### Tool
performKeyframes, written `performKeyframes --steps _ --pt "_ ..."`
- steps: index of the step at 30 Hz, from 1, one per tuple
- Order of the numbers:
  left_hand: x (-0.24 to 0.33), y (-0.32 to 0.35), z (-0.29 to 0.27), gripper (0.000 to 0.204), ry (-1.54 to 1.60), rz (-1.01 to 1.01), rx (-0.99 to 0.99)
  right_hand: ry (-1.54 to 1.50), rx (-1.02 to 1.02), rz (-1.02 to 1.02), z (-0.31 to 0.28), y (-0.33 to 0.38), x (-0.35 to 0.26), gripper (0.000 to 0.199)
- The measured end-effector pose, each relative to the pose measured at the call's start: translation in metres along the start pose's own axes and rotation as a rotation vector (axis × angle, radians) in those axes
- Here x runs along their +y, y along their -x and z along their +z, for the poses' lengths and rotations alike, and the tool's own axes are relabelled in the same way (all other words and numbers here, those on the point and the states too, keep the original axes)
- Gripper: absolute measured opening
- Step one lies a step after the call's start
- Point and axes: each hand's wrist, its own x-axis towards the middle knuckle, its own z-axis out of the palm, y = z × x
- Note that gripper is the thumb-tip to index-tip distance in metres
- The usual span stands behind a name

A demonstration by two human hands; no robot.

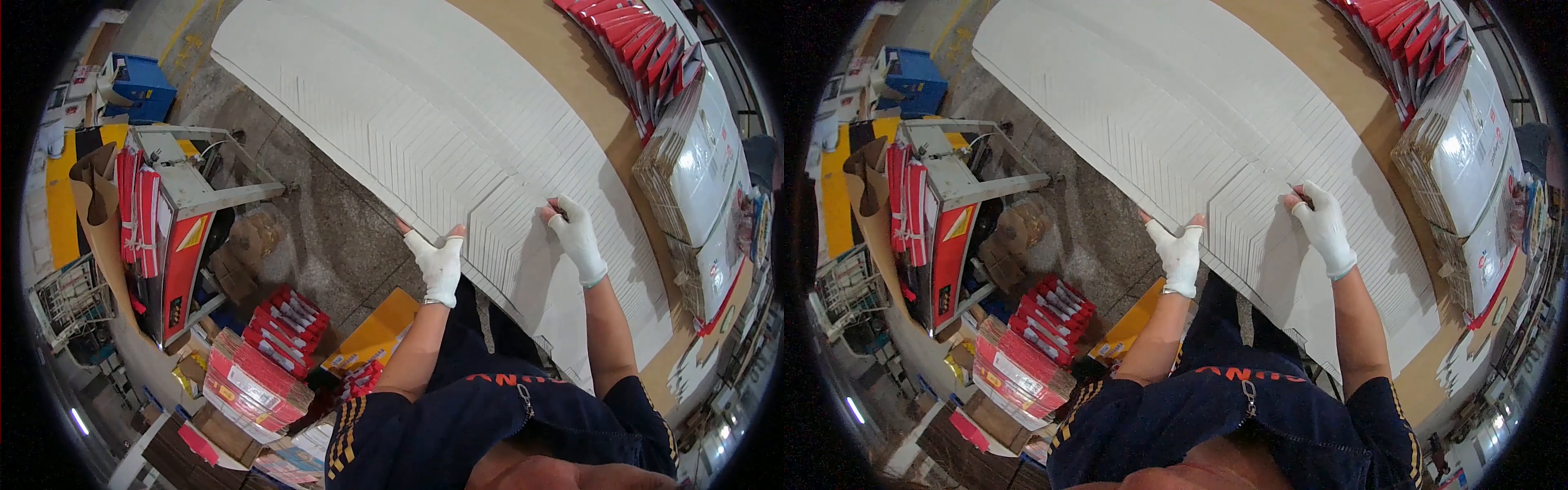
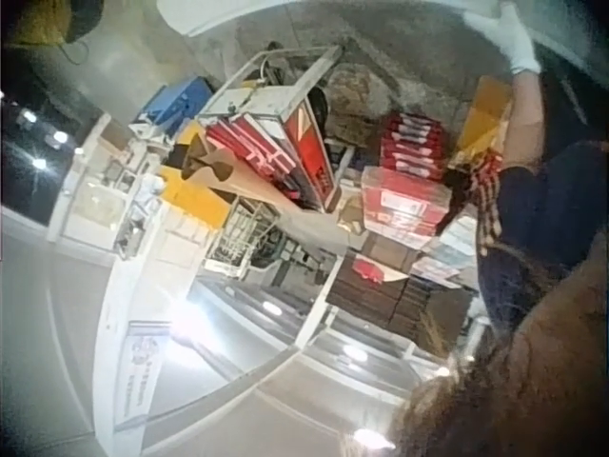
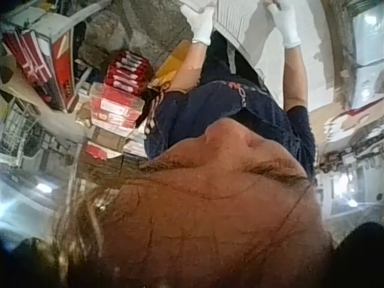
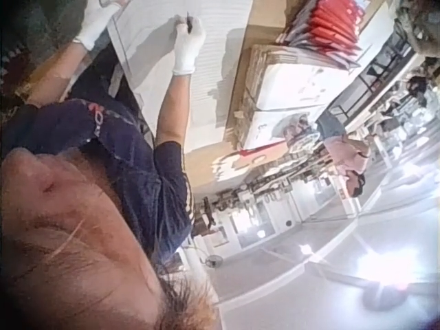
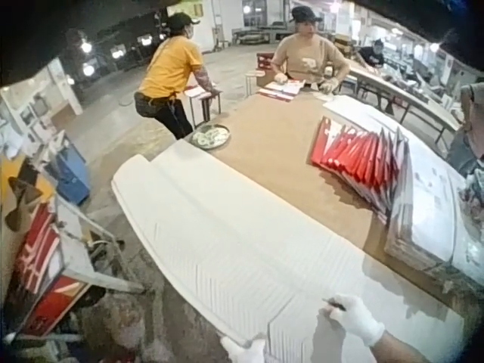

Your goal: Folding and stacking large white cardboard packaging sheets on a industrial work table.

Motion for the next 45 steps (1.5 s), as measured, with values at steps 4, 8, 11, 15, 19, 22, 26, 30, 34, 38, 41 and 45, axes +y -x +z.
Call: performKeyframes --steps 4,8,11,15,19,22,26,30,34,38,41,45 --pt "0.010 0.000 0.001 0.110 -0.345 0.180 0.111 -0.010 0.144 0.004 0.007 0.012 -0.006 0.019" --pt "0.015 -0.004 -0.004 0.096 -0.817 0.669 0.104 -0.249 0.269 0.028 0.014 0.012 0.013 0.016" --pt "0.016 -0.010 -0.014 0.076 -0.896 0.885 -0.018 -0.274 0.275 0.002 0.018 0.011 0.017 0.017" --pt "0.005 -0.016 -0.022 0.065 -0.791 0.893 -0.087 -0.101 0.247 -0.024 0.019 0.010 0.011 0.021" --pt "0.008 -0.009 -0.016 0.062 -0.787 0.830 -0.101 -0.098 0.241 0.008 0.015 0.012 0.006 0.022" --pt "0.008 -0.008 -0.015 0.062 -0.797 0.799 -0.080 -0.034 0.202 -0.003 0.011 0.012 0.005 0.024" --pt "0.009 -0.007 -0.014 0.060 -0.789 0.790 -0.078 0.002 0.215 -0.027 0.010 0.012 0.004 0.025" --pt "0.009 -0.006 -0.012 0.053 -0.779 0.797 -0.080 -0.008 0.205 -0.009 0.012 0.011 0.009 0.025" --pt "0.008 -0.006 -0.010 0.041 -0.763 0.862 -0.107 -0.017 0.220 -0.034 0.011 0.013 0.005 0.025" --pt "0.007 -0.007 -0.011 0.038 -0.748 0.849 -0.125 0.005 0.210 -0.020 0.011 0.012 0.005 0.024" --pt "0.003 -0.008 -0.011 0.037 -0.742 0.821 -0.128 -0.037 0.223 -0.026 0.014 0.011 0.008 0.021" --pt "0.000 -0.008 -0.010 0.037 -0.786 0.831 -0.112 -0.157 0.273 -0.059 0.020 0.010 0.018 0.015"
